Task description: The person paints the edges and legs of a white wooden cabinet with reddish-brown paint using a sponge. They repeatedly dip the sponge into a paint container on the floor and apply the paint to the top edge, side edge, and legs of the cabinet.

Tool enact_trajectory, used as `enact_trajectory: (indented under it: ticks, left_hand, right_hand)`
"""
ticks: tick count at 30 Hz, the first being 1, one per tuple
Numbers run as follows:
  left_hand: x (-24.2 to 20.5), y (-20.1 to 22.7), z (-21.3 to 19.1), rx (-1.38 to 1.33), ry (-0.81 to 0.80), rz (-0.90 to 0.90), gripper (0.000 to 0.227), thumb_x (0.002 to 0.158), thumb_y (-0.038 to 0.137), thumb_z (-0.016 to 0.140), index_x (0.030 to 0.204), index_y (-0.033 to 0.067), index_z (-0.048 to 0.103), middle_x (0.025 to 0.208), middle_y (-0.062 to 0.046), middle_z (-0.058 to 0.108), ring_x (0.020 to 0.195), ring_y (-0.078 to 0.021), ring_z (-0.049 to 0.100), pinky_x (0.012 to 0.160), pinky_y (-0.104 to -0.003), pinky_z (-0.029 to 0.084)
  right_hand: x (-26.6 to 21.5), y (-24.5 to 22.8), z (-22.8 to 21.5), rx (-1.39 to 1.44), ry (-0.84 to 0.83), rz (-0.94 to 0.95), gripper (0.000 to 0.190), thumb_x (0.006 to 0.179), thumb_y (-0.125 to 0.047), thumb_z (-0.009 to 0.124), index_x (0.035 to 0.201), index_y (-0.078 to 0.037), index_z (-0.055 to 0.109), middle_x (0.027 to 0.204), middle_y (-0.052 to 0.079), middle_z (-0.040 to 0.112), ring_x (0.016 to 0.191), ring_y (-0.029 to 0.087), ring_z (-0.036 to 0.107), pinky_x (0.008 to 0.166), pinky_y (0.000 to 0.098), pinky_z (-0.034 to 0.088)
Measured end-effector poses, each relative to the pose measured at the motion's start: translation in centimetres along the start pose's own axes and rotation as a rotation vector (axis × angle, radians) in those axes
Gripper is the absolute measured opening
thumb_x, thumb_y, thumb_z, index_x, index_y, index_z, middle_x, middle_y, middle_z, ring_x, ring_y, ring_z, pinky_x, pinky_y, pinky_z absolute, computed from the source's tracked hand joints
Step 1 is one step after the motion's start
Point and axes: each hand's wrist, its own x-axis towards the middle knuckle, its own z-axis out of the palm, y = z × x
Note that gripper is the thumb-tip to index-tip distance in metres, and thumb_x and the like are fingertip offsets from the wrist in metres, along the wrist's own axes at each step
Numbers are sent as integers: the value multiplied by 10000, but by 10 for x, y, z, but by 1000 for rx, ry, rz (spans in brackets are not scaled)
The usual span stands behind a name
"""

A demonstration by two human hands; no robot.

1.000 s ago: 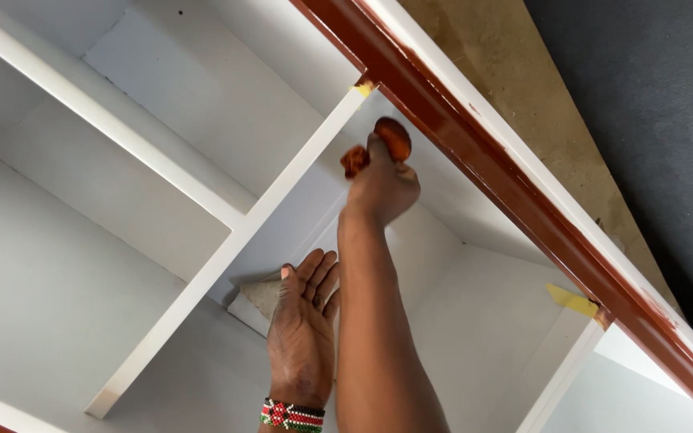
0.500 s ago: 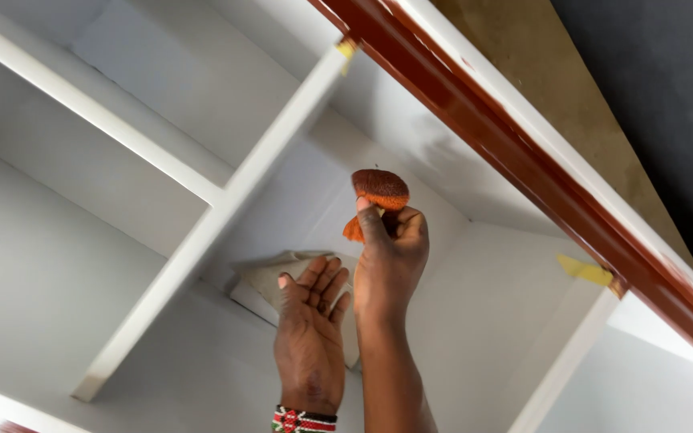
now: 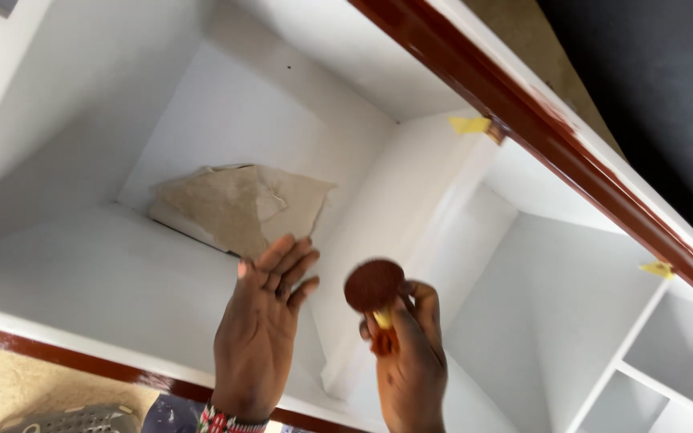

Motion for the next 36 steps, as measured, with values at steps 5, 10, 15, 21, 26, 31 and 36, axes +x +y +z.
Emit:
enact_trajectory:
  ticks: [5, 10, 15, 21, 26, 31, 36]
  left_hand:
    - [-82, -44, 1, 138, 104, -141, 822, 1104, 511, 425, 1654, -43, 678, 1689, -317, 784, 1593, -480, 731, 1260, -607, 568]
    - [-127, -92, 27, 241, 122, -262, 812, 1113, 481, 434, 1654, -59, 708, 1711, -311, 796, 1611, -478, 736, 1294, -616, 562]
    - [-172, -137, 67, 310, 122, -327, 782, 1073, 438, 526, 1637, -58, 741, 1630, -316, 853, 1511, -474, 802, 1231, -610, 586]
    - [-222, -178, 35, 315, 76, -282, 646, 1109, 362, 599, 1518, -95, 805, 1362, -363, 927, 1280, -465, 884, 1073, -534, 664]
    - [-240, -199, -29, 344, 75, -287, 632, 1113, 381, 615, 1489, -83, 820, 1334, -335, 924, 1230, -436, 880, 967, -497, 635]
    - [-264, -202, -45, 433, 78, -353, 644, 1129, 372, 579, 1512, -85, 822, 1326, -336, 930, 1243, -448, 886, 983, -512, 638]
    - [-275, -202, -46, 482, 129, -396, 646, 1140, 326, 567, 1532, -125, 813, 1380, -394, 934, 1222, -503, 880, 982, -551, 625]
  right_hand:
    - [-32, 1, -154, 116, -184, 73, 526, 886, 3, 756, 1383, -25, 586, 954, 175, 626, 749, 249, 581, 693, 449, 471]
    - [-61, 4, -252, 129, -163, 86, 509, 890, 91, 867, 1316, -45, 623, 1172, 301, 712, 719, 314, 545, 631, 445, 481]
    - [-96, 2, -310, -49, -159, 39, 607, 1095, -297, 736, 1539, 115, 759, 1071, 327, 945, 594, 219, 587, 547, 380, 424]
    - [-139, -6, -351, -159, 31, 193, 617, 992, -170, 800, 1562, 68, 806, 1091, 351, 914, 766, 406, 746, 704, 431, 429]
    - [-170, 19, -374, -65, 117, 188, 299, 932, 21, 796, 1211, 30, 690, 1075, 428, 905, 629, 390, 641, 659, 451, 451]
    - [-196, 59, -397, -63, 115, 178, 249, 900, 24, 769, 1127, 17, 669, 729, 292, 701, 557, 349, 589, 591, 410, 354]
    - [-215, 78, -377, 78, 220, 171, 470, 837, 104, 629, 1298, 19, 671, 899, 323, 747, 709, 332, 547, 653, 412, 426]
